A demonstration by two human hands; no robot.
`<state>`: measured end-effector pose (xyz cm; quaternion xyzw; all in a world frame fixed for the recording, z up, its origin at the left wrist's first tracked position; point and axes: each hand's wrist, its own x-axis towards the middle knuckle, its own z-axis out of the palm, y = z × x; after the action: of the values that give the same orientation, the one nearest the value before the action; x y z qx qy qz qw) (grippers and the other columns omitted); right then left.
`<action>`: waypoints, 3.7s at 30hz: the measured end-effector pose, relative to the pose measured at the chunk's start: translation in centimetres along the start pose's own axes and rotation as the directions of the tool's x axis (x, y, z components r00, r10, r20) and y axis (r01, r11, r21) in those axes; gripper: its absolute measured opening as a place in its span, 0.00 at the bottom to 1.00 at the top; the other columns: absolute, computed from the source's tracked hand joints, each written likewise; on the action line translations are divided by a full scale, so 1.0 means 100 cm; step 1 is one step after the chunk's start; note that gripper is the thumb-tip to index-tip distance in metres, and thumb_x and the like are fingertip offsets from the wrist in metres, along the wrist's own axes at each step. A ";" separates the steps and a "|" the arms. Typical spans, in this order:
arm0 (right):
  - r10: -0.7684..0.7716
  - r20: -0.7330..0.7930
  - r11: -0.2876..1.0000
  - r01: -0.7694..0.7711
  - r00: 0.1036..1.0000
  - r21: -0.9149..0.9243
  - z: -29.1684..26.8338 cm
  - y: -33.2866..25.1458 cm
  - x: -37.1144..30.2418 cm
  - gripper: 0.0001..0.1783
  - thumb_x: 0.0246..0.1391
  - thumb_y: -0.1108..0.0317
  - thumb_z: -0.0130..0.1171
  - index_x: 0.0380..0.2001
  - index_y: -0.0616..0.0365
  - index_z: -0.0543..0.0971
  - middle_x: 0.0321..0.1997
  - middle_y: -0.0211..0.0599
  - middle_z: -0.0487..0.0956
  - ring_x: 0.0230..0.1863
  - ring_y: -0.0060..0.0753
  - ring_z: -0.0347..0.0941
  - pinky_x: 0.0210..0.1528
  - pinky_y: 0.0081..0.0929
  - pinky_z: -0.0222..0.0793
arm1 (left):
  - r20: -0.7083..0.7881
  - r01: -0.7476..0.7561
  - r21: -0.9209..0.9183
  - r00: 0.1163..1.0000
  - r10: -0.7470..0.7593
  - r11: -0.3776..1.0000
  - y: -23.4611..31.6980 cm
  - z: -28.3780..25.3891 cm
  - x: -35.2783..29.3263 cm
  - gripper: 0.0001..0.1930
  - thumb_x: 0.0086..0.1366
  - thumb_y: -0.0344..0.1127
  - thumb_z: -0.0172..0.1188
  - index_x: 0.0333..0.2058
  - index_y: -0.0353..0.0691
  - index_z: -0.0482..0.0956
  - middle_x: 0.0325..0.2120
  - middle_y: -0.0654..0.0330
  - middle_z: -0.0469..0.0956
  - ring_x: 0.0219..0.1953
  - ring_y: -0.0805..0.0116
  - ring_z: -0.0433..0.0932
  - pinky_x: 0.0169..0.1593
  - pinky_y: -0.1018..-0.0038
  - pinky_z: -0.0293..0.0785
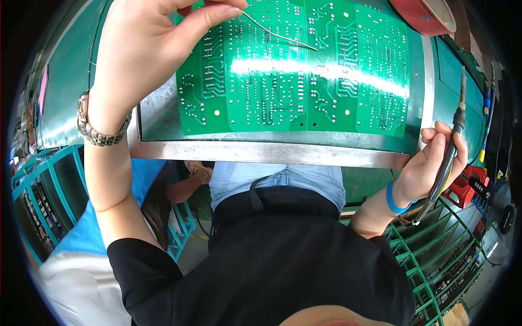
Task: Soldering components onto a printed circuit board on an industrial assembly line.
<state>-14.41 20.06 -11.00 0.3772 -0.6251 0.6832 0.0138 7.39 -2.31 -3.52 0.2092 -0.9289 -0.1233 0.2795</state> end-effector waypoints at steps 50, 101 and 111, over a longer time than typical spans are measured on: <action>-0.055 -0.024 0.993 0.052 0.998 -0.106 -0.001 0.003 -0.002 0.14 0.52 0.83 0.46 0.43 0.66 0.64 0.34 0.52 0.75 0.27 0.31 0.73 0.32 0.22 0.70 | 0.229 -0.117 -0.171 0.961 0.155 0.978 0.006 -0.010 -0.005 0.06 0.45 0.28 0.64 0.24 0.42 0.79 0.20 0.63 0.76 0.25 0.67 0.74 0.32 0.75 0.69; -0.008 -0.038 0.996 0.005 0.999 -0.085 0.002 0.001 -0.003 0.16 0.51 0.84 0.42 0.45 0.65 0.64 0.34 0.54 0.74 0.26 0.31 0.70 0.35 0.25 0.69 | 0.145 0.050 -0.037 0.988 -0.044 0.998 -0.019 -0.026 -0.009 0.05 0.50 0.24 0.60 0.29 0.33 0.78 0.28 0.61 0.75 0.28 0.76 0.69 0.30 0.83 0.62; -0.005 -0.019 0.995 0.003 1.000 -0.096 0.000 0.001 -0.002 0.15 0.51 0.83 0.44 0.44 0.64 0.65 0.34 0.53 0.74 0.26 0.30 0.70 0.34 0.25 0.69 | 0.076 0.115 -0.098 0.991 -0.108 0.989 -0.044 -0.014 -0.024 0.06 0.54 0.24 0.60 0.32 0.33 0.78 0.29 0.65 0.75 0.27 0.83 0.66 0.30 0.88 0.59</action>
<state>-14.32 20.18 -11.21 0.3707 -0.6564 0.6559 0.0393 11.41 -5.25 -5.06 0.2417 -0.9176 -0.1934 0.2494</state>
